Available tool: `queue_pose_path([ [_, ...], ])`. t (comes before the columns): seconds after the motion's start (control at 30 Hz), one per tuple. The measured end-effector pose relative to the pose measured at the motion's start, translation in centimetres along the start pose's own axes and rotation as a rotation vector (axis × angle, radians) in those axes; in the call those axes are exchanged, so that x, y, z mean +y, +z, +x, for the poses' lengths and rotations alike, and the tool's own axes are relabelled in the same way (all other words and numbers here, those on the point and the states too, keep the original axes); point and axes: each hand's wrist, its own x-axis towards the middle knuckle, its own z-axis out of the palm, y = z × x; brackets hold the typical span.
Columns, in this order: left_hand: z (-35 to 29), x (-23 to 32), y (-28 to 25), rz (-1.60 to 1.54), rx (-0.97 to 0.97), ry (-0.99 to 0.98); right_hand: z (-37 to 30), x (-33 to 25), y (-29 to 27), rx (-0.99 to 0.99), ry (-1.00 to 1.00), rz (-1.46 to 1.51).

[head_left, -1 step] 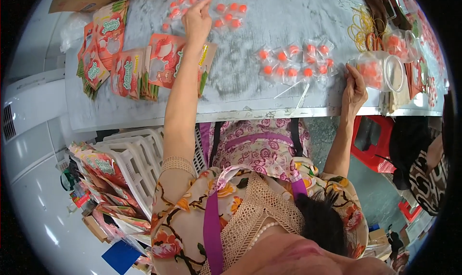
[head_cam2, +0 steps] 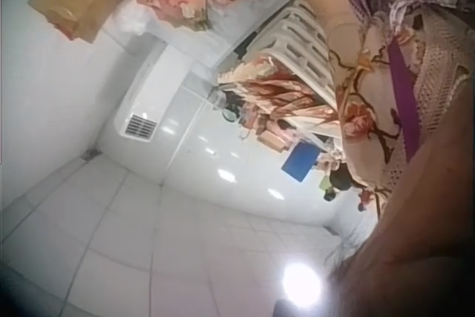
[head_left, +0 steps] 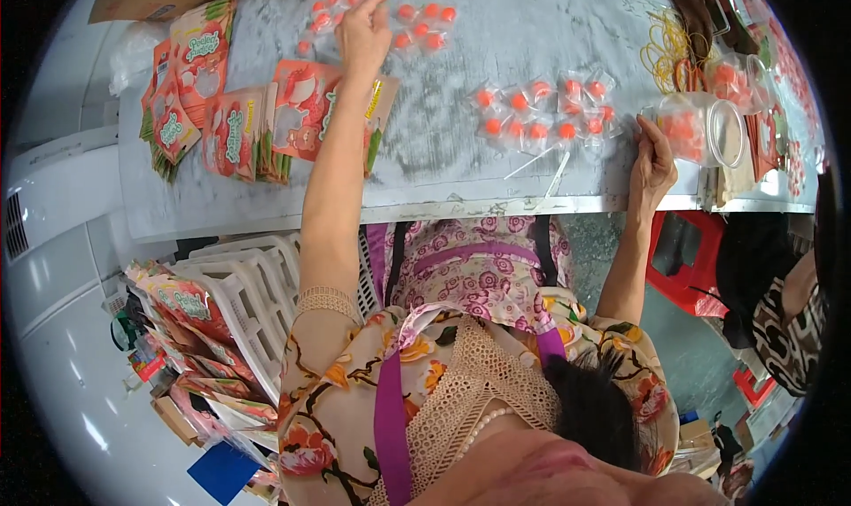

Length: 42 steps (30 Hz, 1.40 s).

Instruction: Packing small individual candies into plastic zip-lock pouches at a factory assembly line.

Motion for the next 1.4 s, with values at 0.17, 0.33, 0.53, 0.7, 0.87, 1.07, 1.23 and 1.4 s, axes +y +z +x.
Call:
queue_pose_path([
  [0.17,-0.2,0.9,3.7,0.259,-0.029,0.604,-0.2,0.3,0.1,0.009,0.025,0.052],
  [0.33,-5.4,3.1,6.3,0.237,-0.126,0.519,-0.1,0.4,0.1,-0.007,-0.012,0.039],
  [0.53,-11.1,6.5,6.9,0.131,-0.096,0.369,-0.3,-0.9,0.1,-0.050,-0.011,0.050],
  [0.7,-11.4,8.2,4.1,0.103,-0.066,0.362,0.4,-3.7,0.6,-0.206,-0.523,-0.236],
  [0.87,-11.4,6.4,5.7,0.012,-0.134,0.244,-2.7,-7.5,6.1,-0.479,-0.730,-0.297],
  [1.07,-12.6,7.6,8.6,-0.043,-0.100,0.528,-1.8,-7.1,9.7,-0.451,-0.703,-0.223],
  [1.23,-11.9,10.1,8.0,-0.611,-0.393,-0.176,-0.6,-6.8,10.9,-0.482,-0.733,-0.208],
  [1.4,-12.4,8.4,7.7,-1.205,-0.078,-0.330,-0.4,-8.4,11.1,-0.562,-0.809,-0.267],
])
